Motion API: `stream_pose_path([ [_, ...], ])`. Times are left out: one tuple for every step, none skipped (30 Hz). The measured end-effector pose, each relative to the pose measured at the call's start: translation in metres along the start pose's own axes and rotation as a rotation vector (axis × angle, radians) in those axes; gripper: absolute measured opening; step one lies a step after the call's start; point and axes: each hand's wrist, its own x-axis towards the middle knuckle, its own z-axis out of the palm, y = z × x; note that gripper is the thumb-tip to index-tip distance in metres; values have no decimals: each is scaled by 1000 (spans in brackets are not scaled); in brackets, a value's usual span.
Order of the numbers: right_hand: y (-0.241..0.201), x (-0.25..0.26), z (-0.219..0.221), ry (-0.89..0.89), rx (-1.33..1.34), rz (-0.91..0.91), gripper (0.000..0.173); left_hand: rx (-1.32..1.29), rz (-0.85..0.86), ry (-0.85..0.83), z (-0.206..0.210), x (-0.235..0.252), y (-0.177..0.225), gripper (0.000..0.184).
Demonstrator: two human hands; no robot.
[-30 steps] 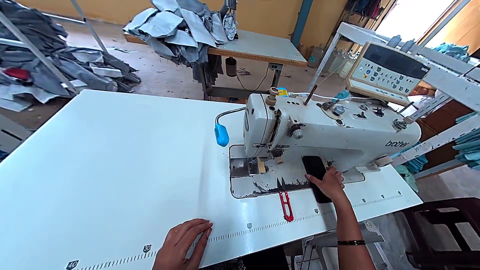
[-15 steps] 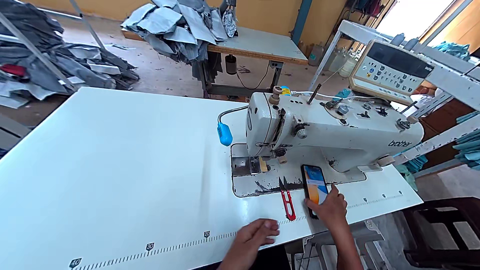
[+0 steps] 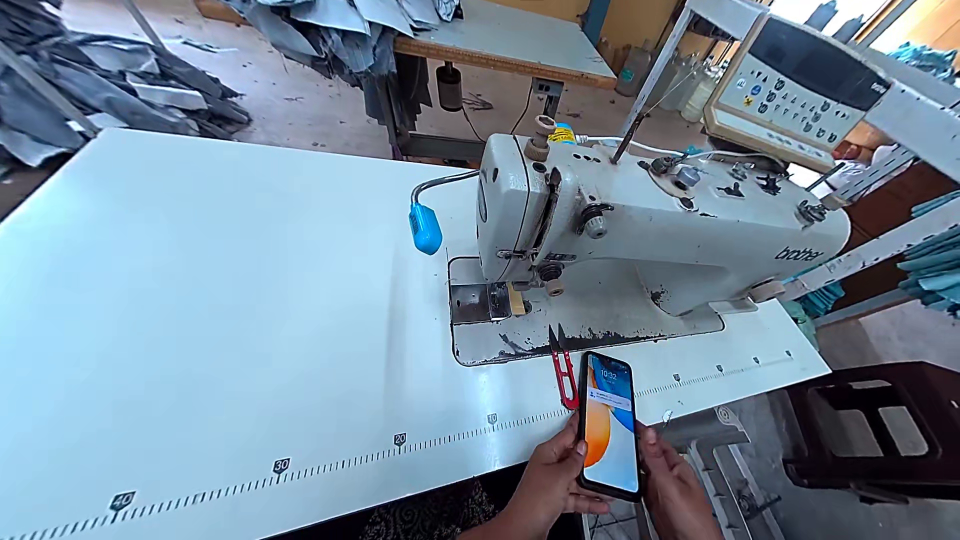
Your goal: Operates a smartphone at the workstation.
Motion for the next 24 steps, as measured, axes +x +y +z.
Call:
stream_pose_path([
  [0, 2, -2, -2, 159, 63, 44, 0, 1, -4, -2, 1, -2, 51],
  [1, 4, -2, 23, 274, 127, 51, -6, 3, -9, -4, 1, -3, 52],
  [2, 7, -3, 50, 361, 190, 55, -15, 6, -15, -6, 1, -4, 53],
  [5, 10, -5, 63, 435, 248, 57, -17, 10, -24, -7, 1, -5, 54],
  [6, 12, -6, 59, 497, 305, 57, -7, 16, -27, -8, 0, -6, 55],
  [7, 14, -6, 46, 553, 357, 57, 11, 23, -31, -9, -1, -7, 55],
  [8, 14, -6, 33, 605, 401, 56, 33, 26, -36, -9, -1, -8, 55],
  [9, 15, -6, 19, 643, 434, 55, 55, 26, -49, -10, -1, -9, 55],
  [10, 16, -6, 1, 670, 459, 55, 80, 25, -67, -12, -1, -10, 56],
  [12, 16, -6, -30, 698, 472, 56, 102, 24, -83, -14, 0, -11, 56],
  [14, 16, -6, -67, 729, 473, 57, 115, 20, -95, -16, 1, -13, 56],
  [15, 15, -7, -105, 763, 472, 58, 124, 17, -105, -19, 2, -14, 57],
  [16, 14, -7, -146, 805, 467, 59, 132, 13, -111, -21, 2, -15, 57],
  [17, 13, -8, -180, 837, 459, 59, 142, 9, -112, -23, 2, -16, 56],
  [18, 12, -9, -199, 858, 448, 58, 151, 4, -111, -24, 1, -16, 56],
  [20, 11, -9, -211, 880, 439, 56, 159, 1, -111, -24, 1, -16, 56],
  [21, 10, -10, -226, 911, 435, 55, 163, 0, -114, -25, 0, -16, 56],
  [23, 9, -11, -244, 932, 433, 54, 166, 1, -118, -25, -1, -15, 56],
  [25, 9, -12, -259, 942, 432, 53, 170, 3, -121, -26, -1, -15, 56],
  [26, 9, -13, -276, 955, 428, 51, 176, 4, -124, -27, -2, -15, 56],
  [28, 8, -13, -287, 965, 428, 50, 181, 4, -124, -27, -2, -15, 56],
  [28, 7, -14, -299, 964, 431, 49, 182, 4, -124, -27, -3, -15, 56],
  [28, 6, -15, -310, 960, 435, 48, 182, 3, -123, -28, -3, -14, 55],
  [27, 5, -16, -317, 959, 445, 48, 182, 3, -121, -28, -4, -14, 55],
])
